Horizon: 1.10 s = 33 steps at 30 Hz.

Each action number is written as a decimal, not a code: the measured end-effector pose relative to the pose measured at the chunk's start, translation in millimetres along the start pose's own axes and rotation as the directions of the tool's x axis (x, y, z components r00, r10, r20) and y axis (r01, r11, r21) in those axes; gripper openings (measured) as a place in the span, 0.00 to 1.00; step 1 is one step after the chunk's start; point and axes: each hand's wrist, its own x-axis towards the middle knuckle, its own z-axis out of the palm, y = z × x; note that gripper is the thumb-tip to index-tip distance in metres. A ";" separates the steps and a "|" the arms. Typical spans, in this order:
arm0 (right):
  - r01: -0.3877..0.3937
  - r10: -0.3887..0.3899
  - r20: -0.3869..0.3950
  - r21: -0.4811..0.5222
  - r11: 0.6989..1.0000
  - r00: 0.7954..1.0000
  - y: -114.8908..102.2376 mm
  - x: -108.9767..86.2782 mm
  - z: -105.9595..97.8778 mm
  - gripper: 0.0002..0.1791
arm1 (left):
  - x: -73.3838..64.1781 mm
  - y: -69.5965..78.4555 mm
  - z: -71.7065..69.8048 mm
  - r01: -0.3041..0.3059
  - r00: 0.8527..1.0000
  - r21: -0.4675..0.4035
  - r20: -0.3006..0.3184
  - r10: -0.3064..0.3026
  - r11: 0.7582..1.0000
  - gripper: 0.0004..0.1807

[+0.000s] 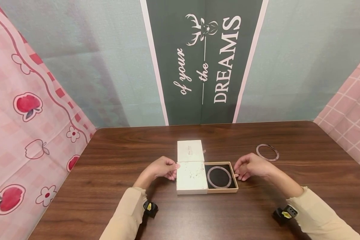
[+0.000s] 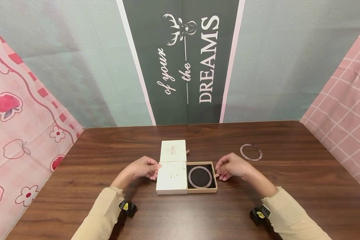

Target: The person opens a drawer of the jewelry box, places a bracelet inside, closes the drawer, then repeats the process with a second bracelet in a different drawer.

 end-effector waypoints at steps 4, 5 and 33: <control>-0.008 0.008 0.013 0.014 1.000 1.000 0.4 0.7 1.6 0.10 | 0.4 0.2 0.0 -0.003 1.000 -0.002 0.001 0.003 1.000 0.14; -0.008 0.008 0.016 0.017 1.000 1.000 0.5 0.9 2.1 0.09 | 0.3 0.1 0.1 -0.004 1.000 -0.002 0.001 0.004 1.000 0.14; -0.033 0.031 0.049 0.050 0.998 0.998 3.1 2.9 7.8 0.05 | 1.2 -2.1 0.3 -0.014 1.000 -0.002 0.003 0.014 1.000 0.14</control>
